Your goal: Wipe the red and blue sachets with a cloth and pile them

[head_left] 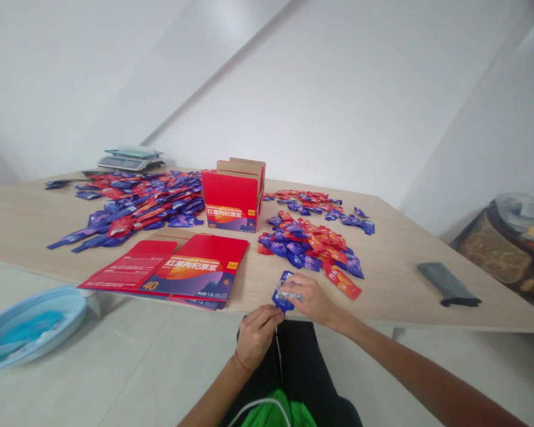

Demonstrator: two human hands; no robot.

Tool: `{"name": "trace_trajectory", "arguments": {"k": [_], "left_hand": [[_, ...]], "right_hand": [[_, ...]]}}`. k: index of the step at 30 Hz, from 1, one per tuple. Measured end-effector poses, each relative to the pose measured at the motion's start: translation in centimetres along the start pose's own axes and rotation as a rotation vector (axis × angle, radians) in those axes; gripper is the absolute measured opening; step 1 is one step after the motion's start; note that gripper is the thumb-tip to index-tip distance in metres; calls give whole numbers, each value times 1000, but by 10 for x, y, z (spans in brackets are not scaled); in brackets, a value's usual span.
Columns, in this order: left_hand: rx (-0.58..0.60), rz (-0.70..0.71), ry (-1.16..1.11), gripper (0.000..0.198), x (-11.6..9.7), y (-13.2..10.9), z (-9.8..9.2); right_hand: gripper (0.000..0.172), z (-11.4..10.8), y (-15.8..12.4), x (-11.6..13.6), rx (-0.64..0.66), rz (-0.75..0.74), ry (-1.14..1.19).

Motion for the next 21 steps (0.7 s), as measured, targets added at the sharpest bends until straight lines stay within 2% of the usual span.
{"name": "trace_trajectory", "arguments": {"k": [2, 4, 7, 10, 13, 17, 21], "left_hand": [[19, -4, 2, 20, 0, 0, 0], [30, -1, 2, 21, 1, 0, -1], [24, 12, 2, 21, 1, 0, -1], [16, 23, 17, 20, 0, 1, -2], [27, 23, 48, 19, -2, 2, -3], [109, 13, 113, 13, -8, 7, -7], [161, -14, 130, 16, -16, 14, -15]], "right_hand": [[28, 10, 0, 8, 115, -69, -1], [29, 15, 1, 5, 177, -100, -53], [25, 15, 6, -15, 151, -69, -149], [23, 10, 13, -35, 84, 51, -187], [23, 4, 19, -42, 16, 161, -186], [24, -14, 23, -34, -225, 250, -138], [22, -49, 26, -19, -438, 272, -113]]}}
Point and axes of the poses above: each hand's wrist, its own y-axis towards the middle knuckle, its own z-axis out of the palm, x = y × z, the point moved 1 cm from there along y, towards the middle knuckle, and after that the axes turned 4 degrees about -z, right-handed, at the moved point
